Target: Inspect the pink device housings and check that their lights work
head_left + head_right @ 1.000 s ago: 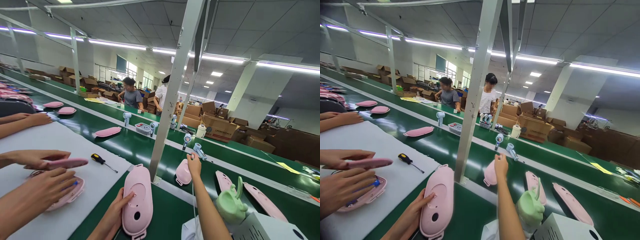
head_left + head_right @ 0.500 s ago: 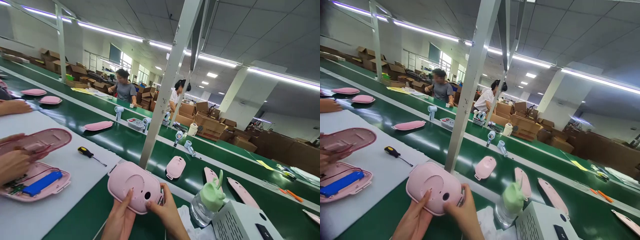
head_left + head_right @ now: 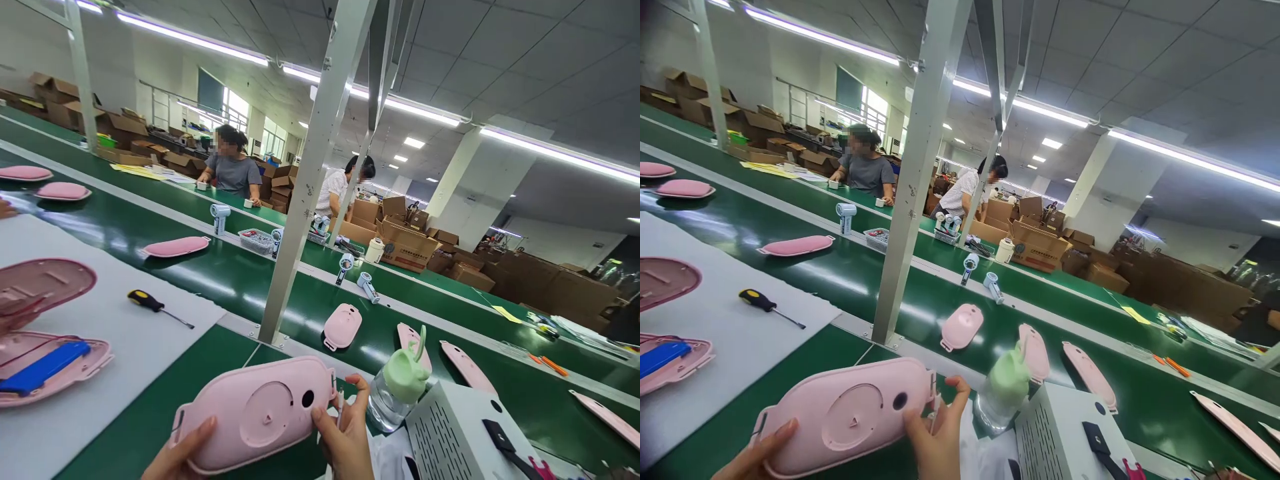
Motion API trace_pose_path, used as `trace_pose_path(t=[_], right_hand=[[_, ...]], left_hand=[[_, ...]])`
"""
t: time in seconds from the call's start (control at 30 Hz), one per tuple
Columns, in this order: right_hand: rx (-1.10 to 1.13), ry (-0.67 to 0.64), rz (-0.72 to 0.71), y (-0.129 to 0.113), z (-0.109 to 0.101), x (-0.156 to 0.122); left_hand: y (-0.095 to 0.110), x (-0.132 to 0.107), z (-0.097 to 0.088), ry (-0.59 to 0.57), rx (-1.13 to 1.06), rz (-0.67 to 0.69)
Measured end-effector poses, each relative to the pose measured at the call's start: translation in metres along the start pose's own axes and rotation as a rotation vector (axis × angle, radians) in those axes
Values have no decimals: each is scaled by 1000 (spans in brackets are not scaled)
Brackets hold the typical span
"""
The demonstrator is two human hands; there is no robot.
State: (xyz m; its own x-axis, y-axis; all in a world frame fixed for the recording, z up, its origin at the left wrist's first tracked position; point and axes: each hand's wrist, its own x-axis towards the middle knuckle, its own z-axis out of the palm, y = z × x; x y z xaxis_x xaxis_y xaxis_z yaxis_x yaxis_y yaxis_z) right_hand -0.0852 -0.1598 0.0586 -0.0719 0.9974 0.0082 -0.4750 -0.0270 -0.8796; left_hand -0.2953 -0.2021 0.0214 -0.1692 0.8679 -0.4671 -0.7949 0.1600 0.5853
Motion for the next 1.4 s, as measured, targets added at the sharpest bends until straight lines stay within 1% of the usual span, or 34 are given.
trace_pose_path(t=[0.03,0.07,0.1,0.13,0.17,0.23,0.27,0.3,0.37,0.43,0.5,0.57,0.67,0.77,0.93,1.1,1.3,1.37,1.4], right_hand=[[15,12,-10,0,-3,-2],[36,32,-20,0,-6,-3],[60,58,-30,1,-9,-4],[81,90,-35,3,-12,-4],[92,124,-37,5,-16,-4],[78,183,-26,10,-24,-2],[63,201,-26,13,-28,-1],[50,208,-33,16,-32,1],[47,200,-63,23,-39,6],[46,195,-96,29,-45,10],[23,209,-111,34,-49,12],[-9,221,-112,37,-50,14],[-31,209,-112,40,-50,14],[-43,200,-122,41,-50,13],[-42,198,-132,39,-49,12],[-50,182,-127,37,-47,11],[-77,195,-126,31,-42,8],[-91,199,-124,29,-40,6],[-101,205,-125,28,-40,5]], left_hand=[[6,2,-6,-55,105,-10],[11,3,-7,-120,207,-2],[16,3,-4,-197,293,-1],[20,1,2,-291,366,-21],[24,-2,12,-400,439,-53],[29,-8,39,-628,628,-110],[30,-10,53,-693,757,-99],[29,-12,66,-723,885,-69],[24,-10,85,-734,1064,-18],[16,-6,92,-752,1104,-20],[6,1,90,-758,1087,-14],[-2,5,84,-747,1072,7],[-8,9,77,-730,1033,6],[-8,9,77,-714,1013,0],[-7,7,81,-682,1111,78],[-7,7,80,-686,1154,99],[-6,8,80,-668,1221,115],[-7,10,79,-680,1192,98],[-8,12,77,-684,1137,79]])
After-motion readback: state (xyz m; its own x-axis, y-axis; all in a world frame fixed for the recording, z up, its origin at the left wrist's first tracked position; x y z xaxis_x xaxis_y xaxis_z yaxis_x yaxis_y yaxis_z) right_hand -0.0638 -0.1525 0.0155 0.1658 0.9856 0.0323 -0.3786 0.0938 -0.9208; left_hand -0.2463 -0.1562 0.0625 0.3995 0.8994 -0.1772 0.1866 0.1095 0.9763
